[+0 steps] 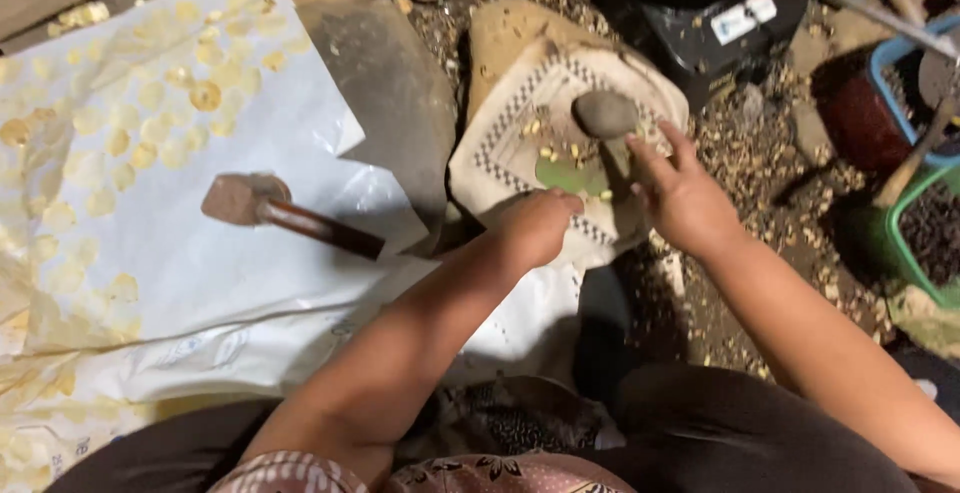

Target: The person uses a stone pestle to crush small nuts on a patterned cloth. They repeatedly pick up the crushed nuts and transfer them onto a large white sack nearby. The person also uses a hammer to flatten some of the nuts on the sack.

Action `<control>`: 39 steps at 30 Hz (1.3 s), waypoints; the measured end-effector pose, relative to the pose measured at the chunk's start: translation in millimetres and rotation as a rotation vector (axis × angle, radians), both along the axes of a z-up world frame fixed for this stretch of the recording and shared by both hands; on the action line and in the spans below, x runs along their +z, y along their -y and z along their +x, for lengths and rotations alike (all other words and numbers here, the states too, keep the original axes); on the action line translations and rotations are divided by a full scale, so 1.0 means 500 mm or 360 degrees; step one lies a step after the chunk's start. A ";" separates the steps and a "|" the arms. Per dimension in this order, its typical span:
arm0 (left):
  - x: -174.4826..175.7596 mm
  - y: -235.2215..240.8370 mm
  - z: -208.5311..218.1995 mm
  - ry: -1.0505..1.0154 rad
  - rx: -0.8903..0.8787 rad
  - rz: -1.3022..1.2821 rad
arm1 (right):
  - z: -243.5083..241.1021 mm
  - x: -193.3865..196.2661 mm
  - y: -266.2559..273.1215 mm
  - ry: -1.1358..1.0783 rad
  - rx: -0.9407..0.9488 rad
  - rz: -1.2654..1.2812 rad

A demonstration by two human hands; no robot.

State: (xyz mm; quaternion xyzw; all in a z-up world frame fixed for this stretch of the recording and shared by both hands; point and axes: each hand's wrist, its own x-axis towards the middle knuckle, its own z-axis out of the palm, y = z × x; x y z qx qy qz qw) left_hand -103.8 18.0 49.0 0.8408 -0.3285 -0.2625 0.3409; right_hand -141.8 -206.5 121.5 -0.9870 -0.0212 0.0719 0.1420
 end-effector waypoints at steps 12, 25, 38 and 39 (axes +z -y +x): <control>-0.232 -0.013 -0.315 -0.0147 -0.0812 0.1074 | -0.178 0.005 0.092 0.0206 -0.0070 0.0123; -0.232 -0.300 -0.346 -0.0203 -0.0636 0.0763 | -0.180 -0.011 0.101 0.0074 -0.0147 0.0152; -0.201 -0.095 -0.092 -0.0775 -0.0091 -0.0209 | -0.001 -0.134 -0.011 0.0142 0.0191 0.0364; -0.209 -0.082 -0.059 -0.0798 0.0018 -0.0316 | 0.014 -0.140 -0.008 0.0084 0.0207 0.0341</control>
